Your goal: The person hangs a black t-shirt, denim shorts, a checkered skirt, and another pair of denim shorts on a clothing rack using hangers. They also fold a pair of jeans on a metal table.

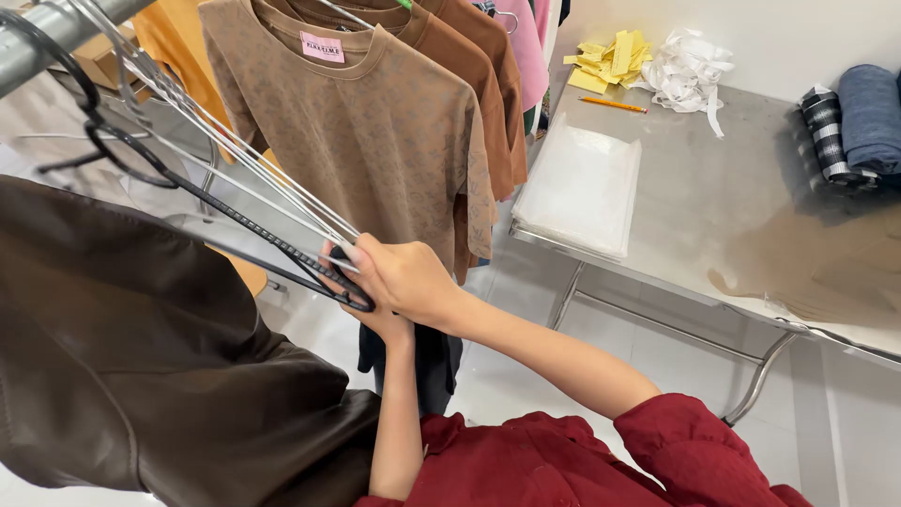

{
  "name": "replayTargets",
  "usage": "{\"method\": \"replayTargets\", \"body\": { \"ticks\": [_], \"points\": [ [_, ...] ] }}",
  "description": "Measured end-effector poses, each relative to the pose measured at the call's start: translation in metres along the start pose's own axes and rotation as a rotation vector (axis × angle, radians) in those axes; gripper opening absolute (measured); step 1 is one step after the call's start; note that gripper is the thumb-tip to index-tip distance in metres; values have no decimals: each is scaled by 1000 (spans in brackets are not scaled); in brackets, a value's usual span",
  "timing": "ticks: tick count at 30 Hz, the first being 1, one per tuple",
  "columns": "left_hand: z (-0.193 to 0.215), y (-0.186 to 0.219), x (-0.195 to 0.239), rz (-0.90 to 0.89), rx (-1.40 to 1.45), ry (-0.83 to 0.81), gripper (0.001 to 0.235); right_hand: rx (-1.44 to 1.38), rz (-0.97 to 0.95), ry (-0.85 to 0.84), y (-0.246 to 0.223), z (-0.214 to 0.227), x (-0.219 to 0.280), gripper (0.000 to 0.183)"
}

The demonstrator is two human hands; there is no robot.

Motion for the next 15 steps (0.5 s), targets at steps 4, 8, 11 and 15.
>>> {"method": "replayTargets", "body": {
  "ticks": [4,8,11,15],
  "points": [
    [-2,15,1,6,-39,10,39,76,-7,51,18,1,-1,31],
    [-3,26,1,6,-90,32,35,69,20,110,21,15,-9,32],
    [0,21,3,16,-50,38,26,20,5,149,28,27,-9,33],
    [-10,10,12,63,74,-32,18,-202,-76,205,71,38,23,35]
  ]
}}
Point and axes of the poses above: each hand's wrist, its own x-axis away from the middle knuckle, its own z-axis out of the back of the hand, y = z × x, the point moved 9 cm from there along -x, towards the middle knuckle, and after that the axes turned 8 degrees about -y, right-handed, at the moved point
